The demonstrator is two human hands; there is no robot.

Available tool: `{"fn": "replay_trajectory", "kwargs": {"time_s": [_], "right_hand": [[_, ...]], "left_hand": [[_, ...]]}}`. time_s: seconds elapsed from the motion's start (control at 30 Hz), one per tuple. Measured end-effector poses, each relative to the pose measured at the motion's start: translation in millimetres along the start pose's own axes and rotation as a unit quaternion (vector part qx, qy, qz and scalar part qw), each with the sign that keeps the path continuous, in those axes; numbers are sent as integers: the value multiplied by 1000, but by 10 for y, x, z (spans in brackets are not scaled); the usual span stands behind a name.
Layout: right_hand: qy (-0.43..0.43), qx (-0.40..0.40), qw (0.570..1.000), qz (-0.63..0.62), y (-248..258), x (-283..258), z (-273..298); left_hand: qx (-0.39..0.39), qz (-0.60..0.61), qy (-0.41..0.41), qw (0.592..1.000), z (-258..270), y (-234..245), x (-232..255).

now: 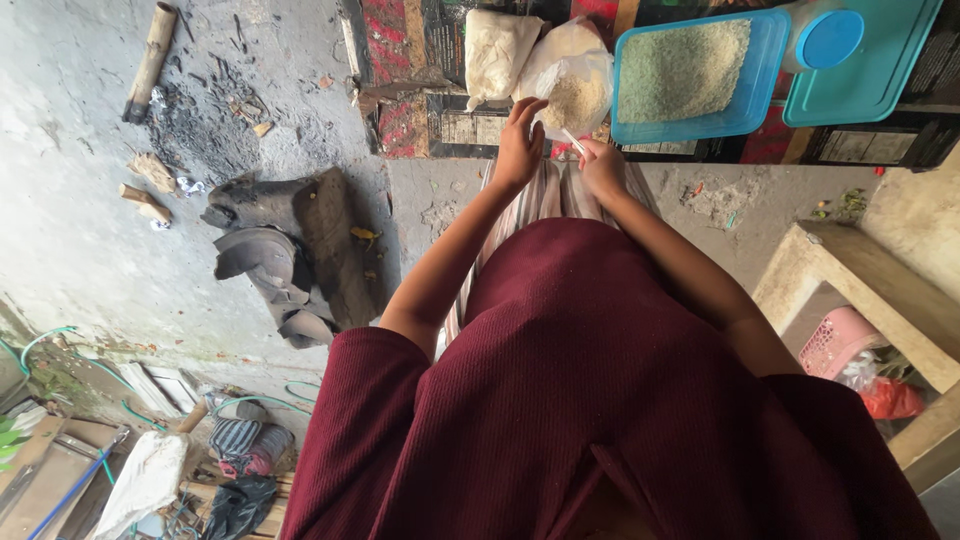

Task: The person scoops white powder from a small plastic bag into a blue plastic container holding green granules using a small spoon, repeatedly transferring the substance until the bag is nearly empty.

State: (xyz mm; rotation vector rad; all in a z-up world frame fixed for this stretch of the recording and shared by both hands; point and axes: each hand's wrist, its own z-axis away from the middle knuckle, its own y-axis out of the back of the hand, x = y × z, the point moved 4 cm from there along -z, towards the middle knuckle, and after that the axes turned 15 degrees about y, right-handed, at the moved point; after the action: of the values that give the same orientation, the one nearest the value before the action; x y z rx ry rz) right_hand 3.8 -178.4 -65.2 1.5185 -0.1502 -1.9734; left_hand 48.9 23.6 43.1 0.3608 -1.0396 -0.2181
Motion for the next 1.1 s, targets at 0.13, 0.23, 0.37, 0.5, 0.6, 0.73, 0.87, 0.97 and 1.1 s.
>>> {"fn": "replay_trajectory", "kwargs": {"time_s": [0.13,0.23,0.37,0.5,0.6,0.73,0.87,0.97,1.1], "right_hand": [[-22,-5,998,-57,30,15,48],[5,1,994,-105,80,-18,37],[-18,-11,998,-65,273,-104,64],[-19,-9,996,-88,463,-174,71],[-11,0,998,-67,620,-231,40],[-2,-20,1000,-15,826,-281,0],[6,-26,999,-38,940,-306,3],[9,-41,997,-59,1042,-307,-5],[3,-52,993,-106,1234,-218,-3]], "left_hand": [[-3,-2,10,1000,-18,31,-15],[5,11,6,1000,-23,35,-34],[11,11,15,1000,-42,-1,-88],[31,11,1,999,-57,-57,-120],[35,19,11,999,-61,-98,-131],[45,17,-10,999,-33,-139,-127],[63,19,0,998,-20,-191,-165],[73,27,3,997,-13,-242,-214],[91,25,8,995,-19,-306,-264]]}}
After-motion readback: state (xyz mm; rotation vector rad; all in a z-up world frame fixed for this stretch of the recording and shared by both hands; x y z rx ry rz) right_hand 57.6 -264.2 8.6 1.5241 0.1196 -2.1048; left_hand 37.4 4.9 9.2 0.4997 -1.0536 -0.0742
